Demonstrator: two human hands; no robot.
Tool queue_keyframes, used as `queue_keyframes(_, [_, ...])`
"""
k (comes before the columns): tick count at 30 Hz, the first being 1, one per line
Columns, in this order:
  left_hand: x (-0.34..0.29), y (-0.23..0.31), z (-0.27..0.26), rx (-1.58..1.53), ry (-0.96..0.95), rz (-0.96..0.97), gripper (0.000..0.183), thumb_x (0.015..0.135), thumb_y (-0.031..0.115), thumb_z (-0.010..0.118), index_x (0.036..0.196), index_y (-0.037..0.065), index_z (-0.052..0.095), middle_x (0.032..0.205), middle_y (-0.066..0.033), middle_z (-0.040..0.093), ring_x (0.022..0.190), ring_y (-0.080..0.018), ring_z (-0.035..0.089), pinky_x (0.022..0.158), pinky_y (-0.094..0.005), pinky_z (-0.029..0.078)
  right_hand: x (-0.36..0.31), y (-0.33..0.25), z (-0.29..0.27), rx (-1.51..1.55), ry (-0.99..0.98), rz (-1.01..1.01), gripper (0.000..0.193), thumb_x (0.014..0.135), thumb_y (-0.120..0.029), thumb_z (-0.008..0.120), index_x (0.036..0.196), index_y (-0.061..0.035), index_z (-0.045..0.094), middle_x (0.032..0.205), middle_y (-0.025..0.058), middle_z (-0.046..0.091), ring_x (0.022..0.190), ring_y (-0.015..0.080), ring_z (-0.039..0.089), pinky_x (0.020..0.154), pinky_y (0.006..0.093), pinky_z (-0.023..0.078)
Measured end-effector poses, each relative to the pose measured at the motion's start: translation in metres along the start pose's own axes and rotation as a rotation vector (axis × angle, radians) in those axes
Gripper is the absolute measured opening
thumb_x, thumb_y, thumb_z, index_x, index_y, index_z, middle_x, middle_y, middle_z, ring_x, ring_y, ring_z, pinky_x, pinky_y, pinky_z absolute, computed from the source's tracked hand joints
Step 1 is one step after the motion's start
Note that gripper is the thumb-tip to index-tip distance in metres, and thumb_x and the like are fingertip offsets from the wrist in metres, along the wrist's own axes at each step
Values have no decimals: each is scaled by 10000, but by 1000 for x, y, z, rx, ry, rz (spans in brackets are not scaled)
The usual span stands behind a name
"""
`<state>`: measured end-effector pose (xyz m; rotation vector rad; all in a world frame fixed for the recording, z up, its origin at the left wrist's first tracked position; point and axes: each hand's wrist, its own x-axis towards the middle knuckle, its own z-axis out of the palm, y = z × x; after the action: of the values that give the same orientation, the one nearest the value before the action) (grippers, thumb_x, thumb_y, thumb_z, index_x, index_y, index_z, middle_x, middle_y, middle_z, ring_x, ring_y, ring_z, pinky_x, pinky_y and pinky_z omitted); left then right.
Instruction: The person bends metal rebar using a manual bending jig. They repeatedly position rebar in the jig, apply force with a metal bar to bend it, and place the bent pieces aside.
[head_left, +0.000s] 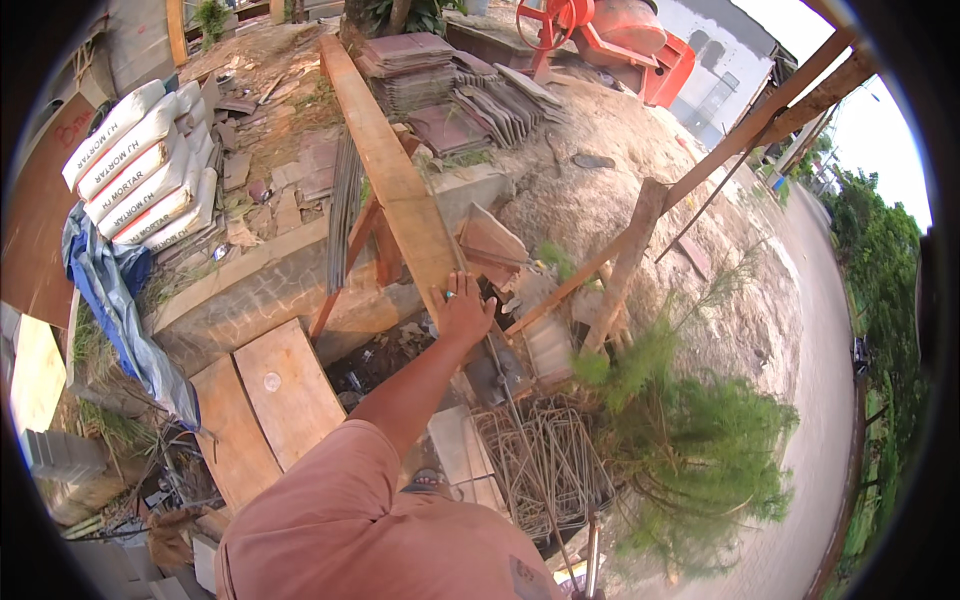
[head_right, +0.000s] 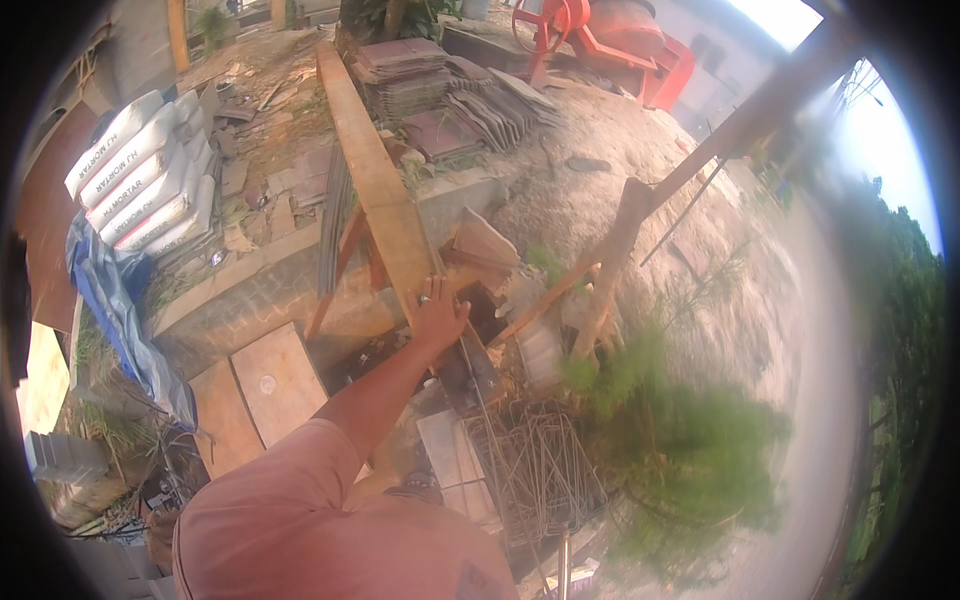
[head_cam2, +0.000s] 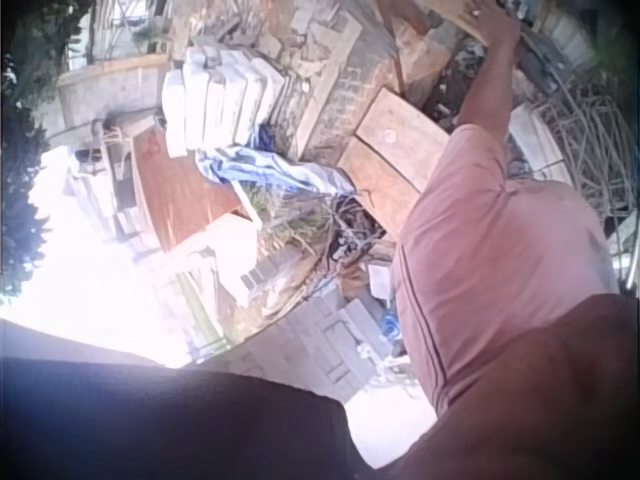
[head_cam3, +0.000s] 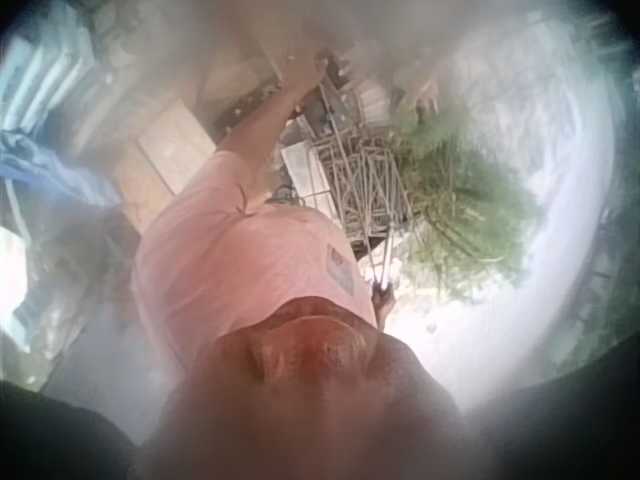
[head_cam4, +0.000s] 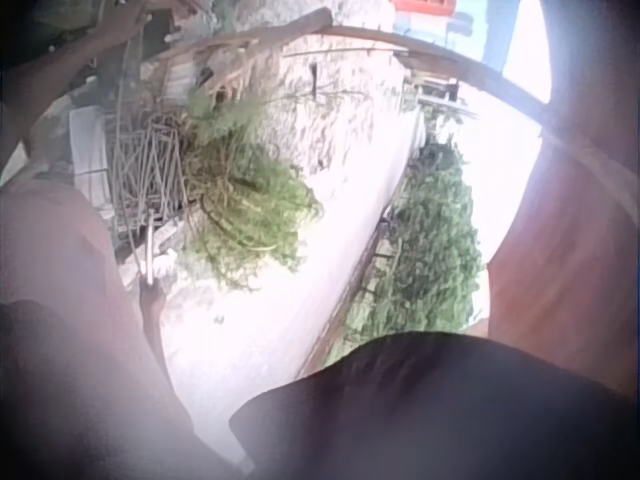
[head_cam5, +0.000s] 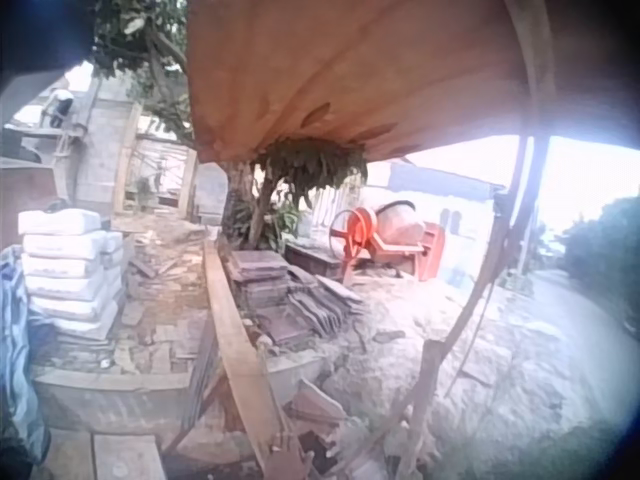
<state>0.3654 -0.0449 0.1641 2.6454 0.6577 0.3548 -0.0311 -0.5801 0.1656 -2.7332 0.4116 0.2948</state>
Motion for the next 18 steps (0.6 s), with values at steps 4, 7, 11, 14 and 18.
queue_keyframes(4, [0,-3,5,18,27,12,712,933,471,421,1443,-13,311,1524,-173,283,1441,-289,197,1141,-586,50,-6,-27,-14,-18,19,-15,341,852,-161,700,1137,2,611,805,125,680,696,143,584,630,319,498])
queue_keyframes(7, [1,-5,8,5,44,15,711,934,474,420,1439,-15,318,1515,-179,298,1438,-295,205,1141,-584,51,-1,0,5,81,70,-50,377,848,-176,707,1153,18,600,828,145,681,716,155,594,653,320,497])
queue_keyframes(11, [0,-7,8,12,65,27,709,928,470,438,1433,-14,326,1500,-175,324,1430,-290,225,1133,-587,78,0,-8,9,144,65,-11,396,843,-188,717,1150,31,596,828,145,683,714,139,591,650,318,494])
queue_keyframes(14, [0,-5,4,11,28,33,714,932,480,420,1444,-6,311,1514,-175,301,1438,-289,208,1137,-586,59,-2,-8,7,29,72,-83,380,841,-201,724,1119,30,607,805,123,682,680,132,576,631,317,491])
queue_keyframes(18, [2,-8,7,101,-3,53,733,940,501,390,1465,3,273,1536,-169,264,1450,-279,179,1139,-587,43,4,-12,-1,111,26,-66,353,835,-223,733,1080,7,625,779,102,684,624,184,576,614,325,495])
